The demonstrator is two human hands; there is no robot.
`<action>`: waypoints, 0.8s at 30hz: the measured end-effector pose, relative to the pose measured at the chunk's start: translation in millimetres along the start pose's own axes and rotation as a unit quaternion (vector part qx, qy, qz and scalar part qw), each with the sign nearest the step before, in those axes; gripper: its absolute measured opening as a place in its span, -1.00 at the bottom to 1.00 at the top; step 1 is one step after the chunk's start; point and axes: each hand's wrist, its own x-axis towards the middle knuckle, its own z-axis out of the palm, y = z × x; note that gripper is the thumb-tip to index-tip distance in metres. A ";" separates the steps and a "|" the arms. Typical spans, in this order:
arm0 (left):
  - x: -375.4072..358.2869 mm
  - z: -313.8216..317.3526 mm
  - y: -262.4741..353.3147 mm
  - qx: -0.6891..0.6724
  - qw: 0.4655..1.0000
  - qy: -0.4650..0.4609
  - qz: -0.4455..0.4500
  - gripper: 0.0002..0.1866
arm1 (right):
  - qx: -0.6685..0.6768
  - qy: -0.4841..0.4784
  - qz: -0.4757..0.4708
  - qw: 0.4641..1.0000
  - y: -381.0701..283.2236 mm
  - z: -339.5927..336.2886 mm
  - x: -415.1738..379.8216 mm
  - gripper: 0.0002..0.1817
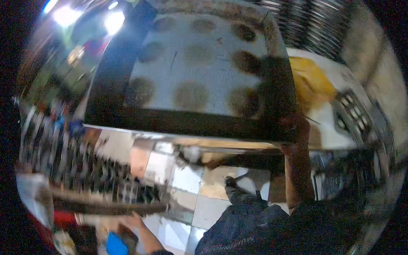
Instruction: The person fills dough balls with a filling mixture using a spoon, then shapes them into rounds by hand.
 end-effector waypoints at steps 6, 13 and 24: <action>-156.8 -62.9 169.0 -0.134 0.911 -0.362 0.142 -0.36 | -0.032 0.356 -0.148 0.922 -184.6 -89.1 -130.9 -0.78; -331.1 -128.0 304.2 -0.256 0.706 -0.625 0.214 -0.44 | -0.236 0.568 -0.220 0.758 -316.8 -209.7 -164.9 -0.83; -195.3 -221.6 584.6 -0.360 0.891 -0.216 0.172 -0.65 | -0.314 0.752 -0.222 0.536 -342.0 -403.0 -154.1 0.14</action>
